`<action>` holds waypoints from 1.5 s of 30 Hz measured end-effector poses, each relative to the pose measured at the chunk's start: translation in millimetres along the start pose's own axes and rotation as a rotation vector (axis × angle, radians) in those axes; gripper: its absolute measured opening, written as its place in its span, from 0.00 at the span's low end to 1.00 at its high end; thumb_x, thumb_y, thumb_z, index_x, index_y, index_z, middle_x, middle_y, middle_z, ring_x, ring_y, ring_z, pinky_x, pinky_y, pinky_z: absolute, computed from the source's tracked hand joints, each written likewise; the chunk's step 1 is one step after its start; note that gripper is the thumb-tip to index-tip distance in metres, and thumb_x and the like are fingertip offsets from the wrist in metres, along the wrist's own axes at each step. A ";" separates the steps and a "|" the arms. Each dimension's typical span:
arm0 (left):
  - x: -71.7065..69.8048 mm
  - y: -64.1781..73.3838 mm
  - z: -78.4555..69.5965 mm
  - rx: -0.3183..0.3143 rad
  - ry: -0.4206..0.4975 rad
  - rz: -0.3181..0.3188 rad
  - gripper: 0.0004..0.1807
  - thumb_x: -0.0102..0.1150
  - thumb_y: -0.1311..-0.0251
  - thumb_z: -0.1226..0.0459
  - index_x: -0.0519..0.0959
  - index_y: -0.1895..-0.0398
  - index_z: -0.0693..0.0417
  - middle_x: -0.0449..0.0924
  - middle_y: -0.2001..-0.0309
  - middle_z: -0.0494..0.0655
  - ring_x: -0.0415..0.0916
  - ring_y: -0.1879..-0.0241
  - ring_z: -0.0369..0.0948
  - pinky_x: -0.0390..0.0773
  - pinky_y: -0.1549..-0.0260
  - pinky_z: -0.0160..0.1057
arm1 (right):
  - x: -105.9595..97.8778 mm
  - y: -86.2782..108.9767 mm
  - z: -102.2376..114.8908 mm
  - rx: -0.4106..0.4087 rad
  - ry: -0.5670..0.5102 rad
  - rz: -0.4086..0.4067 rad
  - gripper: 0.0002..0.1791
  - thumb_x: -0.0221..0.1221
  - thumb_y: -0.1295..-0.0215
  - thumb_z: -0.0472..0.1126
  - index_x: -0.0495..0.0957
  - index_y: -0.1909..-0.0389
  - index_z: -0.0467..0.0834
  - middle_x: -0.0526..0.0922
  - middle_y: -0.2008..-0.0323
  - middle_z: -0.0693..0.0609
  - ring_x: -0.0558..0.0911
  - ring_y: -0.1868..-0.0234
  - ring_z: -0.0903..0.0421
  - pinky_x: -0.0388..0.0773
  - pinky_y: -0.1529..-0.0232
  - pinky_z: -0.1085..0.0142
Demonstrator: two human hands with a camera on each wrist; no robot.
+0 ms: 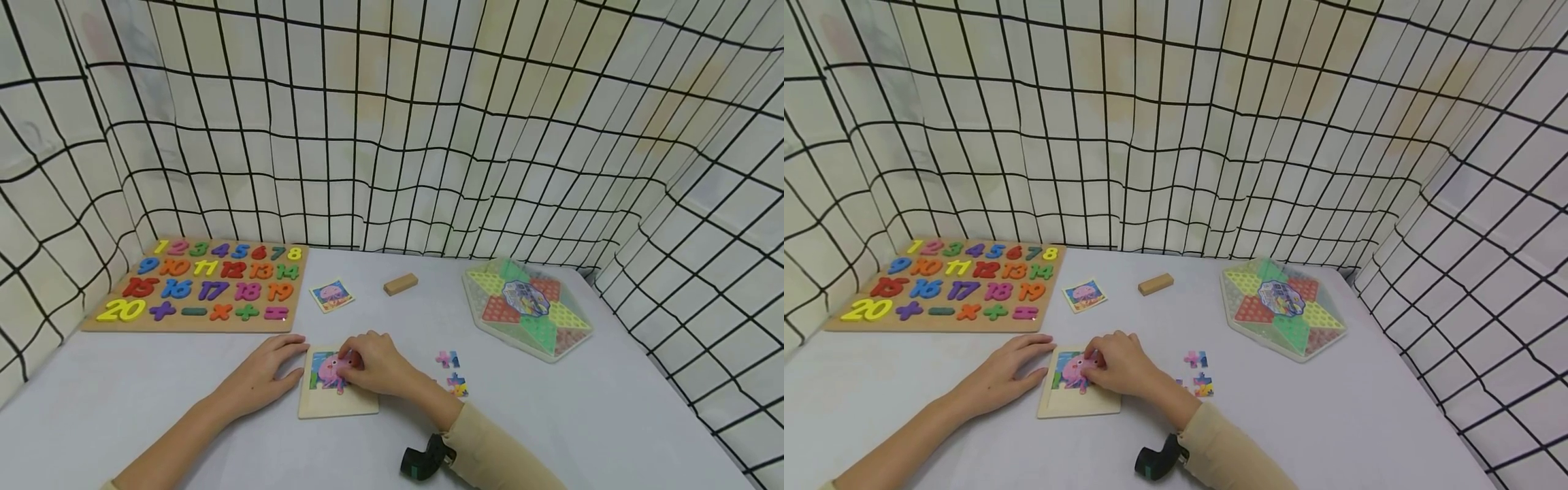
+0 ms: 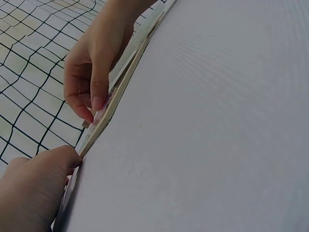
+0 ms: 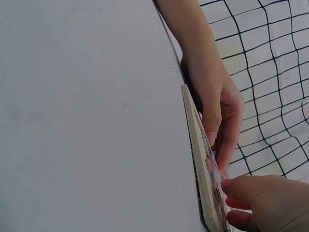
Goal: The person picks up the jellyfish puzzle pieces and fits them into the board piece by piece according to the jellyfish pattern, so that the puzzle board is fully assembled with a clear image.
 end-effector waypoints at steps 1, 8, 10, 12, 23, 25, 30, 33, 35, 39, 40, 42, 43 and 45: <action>0.2 0.1 -0.1 0.000 0.000 0.000 0.22 0.62 0.46 0.63 0.75 0.48 0.60 0.70 0.45 0.54 0.64 0.42 0.52 0.66 0.45 0.54 | 0.0 0.6 0.0 0.003 -0.004 0.008 0.10 0.60 0.41 0.48 0.79 0.62 0.49 0.70 0.78 0.64 0.66 0.73 0.66 0.60 0.71 0.74; 0.6 1.2 -1.1 -0.005 -0.006 0.009 0.21 0.61 0.45 0.62 0.75 0.47 0.60 0.70 0.44 0.53 0.64 0.42 0.52 0.67 0.45 0.54 | -5.1 6.6 -3.2 -0.002 -0.025 0.034 0.09 0.58 0.39 0.47 0.77 0.60 0.48 0.74 0.73 0.62 0.69 0.69 0.66 0.64 0.66 0.73; 0.6 1.4 -1.2 -0.004 -0.008 0.010 0.21 0.61 0.45 0.62 0.75 0.47 0.59 0.70 0.44 0.53 0.64 0.42 0.52 0.67 0.46 0.54 | -7.6 8.6 -6.7 -0.002 -0.024 0.022 0.10 0.59 0.40 0.46 0.78 0.60 0.48 0.76 0.71 0.61 0.70 0.69 0.66 0.65 0.65 0.73; 0.8 1.5 -0.9 -0.002 -0.010 0.010 0.21 0.61 0.45 0.62 0.75 0.48 0.59 0.70 0.44 0.53 0.64 0.42 0.52 0.67 0.46 0.54 | -9.9 11.4 -11.8 0.018 -0.047 0.020 0.11 0.60 0.41 0.45 0.77 0.59 0.47 0.76 0.69 0.60 0.71 0.68 0.65 0.66 0.64 0.72; 0.6 2.6 -1.4 -0.014 -0.002 0.017 0.21 0.61 0.45 0.62 0.75 0.47 0.58 0.70 0.44 0.51 0.64 0.41 0.52 0.67 0.45 0.54 | -29.8 34.2 -43.9 0.137 -0.117 0.005 0.12 0.58 0.39 0.42 0.75 0.55 0.45 0.75 0.60 0.54 0.73 0.57 0.57 0.73 0.56 0.68; 0.8 2.6 -1.5 -0.014 -0.003 0.017 0.21 0.61 0.45 0.62 0.75 0.47 0.58 0.70 0.44 0.51 0.64 0.41 0.51 0.67 0.45 0.54 | -34.2 38.5 -49.8 0.154 -0.119 -0.003 0.12 0.58 0.38 0.42 0.75 0.54 0.44 0.75 0.59 0.53 0.72 0.55 0.56 0.73 0.55 0.66; 1.5 1.8 -1.9 -0.004 -0.011 0.014 0.21 0.61 0.45 0.62 0.75 0.47 0.58 0.70 0.44 0.51 0.64 0.42 0.51 0.67 0.45 0.54 | -43.0 51.3 -65.8 0.175 -0.109 -0.033 0.12 0.58 0.39 0.40 0.75 0.55 0.43 0.75 0.57 0.52 0.72 0.55 0.54 0.73 0.54 0.62; 1.2 1.4 -2.7 -0.002 -0.011 0.011 0.21 0.61 0.45 0.62 0.75 0.47 0.59 0.70 0.44 0.52 0.64 0.42 0.51 0.67 0.45 0.54 | -45.8 60.2 -77.1 0.178 -0.094 -0.058 0.12 0.59 0.40 0.39 0.76 0.56 0.43 0.75 0.57 0.51 0.72 0.54 0.54 0.73 0.54 0.61; 0.8 1.3 -3.2 -0.004 -0.010 0.012 0.21 0.62 0.45 0.62 0.75 0.48 0.59 0.70 0.44 0.52 0.64 0.42 0.52 0.67 0.45 0.54 | -47.7 66.5 -84.0 0.177 -0.093 -0.072 0.11 0.59 0.40 0.39 0.76 0.56 0.43 0.75 0.57 0.51 0.72 0.54 0.54 0.72 0.54 0.60; -0.1 1.3 -4.0 -0.006 -0.008 0.014 0.21 0.61 0.45 0.63 0.75 0.48 0.60 0.70 0.44 0.52 0.64 0.42 0.52 0.66 0.45 0.55 | -53.2 78.1 -94.6 0.179 -0.084 -0.096 0.12 0.59 0.41 0.38 0.76 0.56 0.42 0.75 0.57 0.50 0.71 0.55 0.53 0.72 0.57 0.59; -0.2 1.4 -4.1 -0.006 -0.008 0.014 0.21 0.61 0.45 0.63 0.75 0.48 0.60 0.70 0.44 0.52 0.64 0.42 0.52 0.66 0.45 0.55 | -54.9 80.9 -96.6 0.181 -0.084 -0.100 0.12 0.59 0.41 0.38 0.76 0.56 0.42 0.75 0.57 0.50 0.71 0.55 0.53 0.71 0.57 0.59; -0.1 1.5 -3.7 -0.005 -0.010 0.014 0.21 0.61 0.45 0.63 0.75 0.48 0.60 0.70 0.44 0.52 0.64 0.42 0.53 0.66 0.45 0.55 | -58.1 85.9 -100.2 0.185 -0.075 -0.107 0.12 0.59 0.41 0.38 0.76 0.56 0.42 0.76 0.57 0.50 0.71 0.56 0.53 0.71 0.58 0.60; 0.0 1.5 -3.4 -0.005 -0.010 0.014 0.21 0.61 0.45 0.63 0.75 0.48 0.60 0.70 0.44 0.52 0.64 0.42 0.53 0.66 0.45 0.55 | -60.0 88.3 -101.6 0.190 -0.075 -0.111 0.13 0.60 0.41 0.38 0.76 0.56 0.41 0.76 0.57 0.50 0.70 0.56 0.53 0.71 0.59 0.60; 0.2 1.7 -2.6 -0.006 -0.008 0.014 0.21 0.61 0.45 0.63 0.75 0.47 0.59 0.70 0.44 0.52 0.63 0.41 0.53 0.66 0.45 0.55 | -62.5 92.9 -105.6 0.203 -0.068 -0.114 0.13 0.60 0.41 0.38 0.76 0.56 0.42 0.76 0.57 0.50 0.70 0.57 0.54 0.71 0.59 0.61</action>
Point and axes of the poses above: each hand's wrist, its own y-axis away from the middle knuckle, its own x-axis out of the palm, z = x × y, the point moved 8 cm from there along -y, towards the middle knuckle
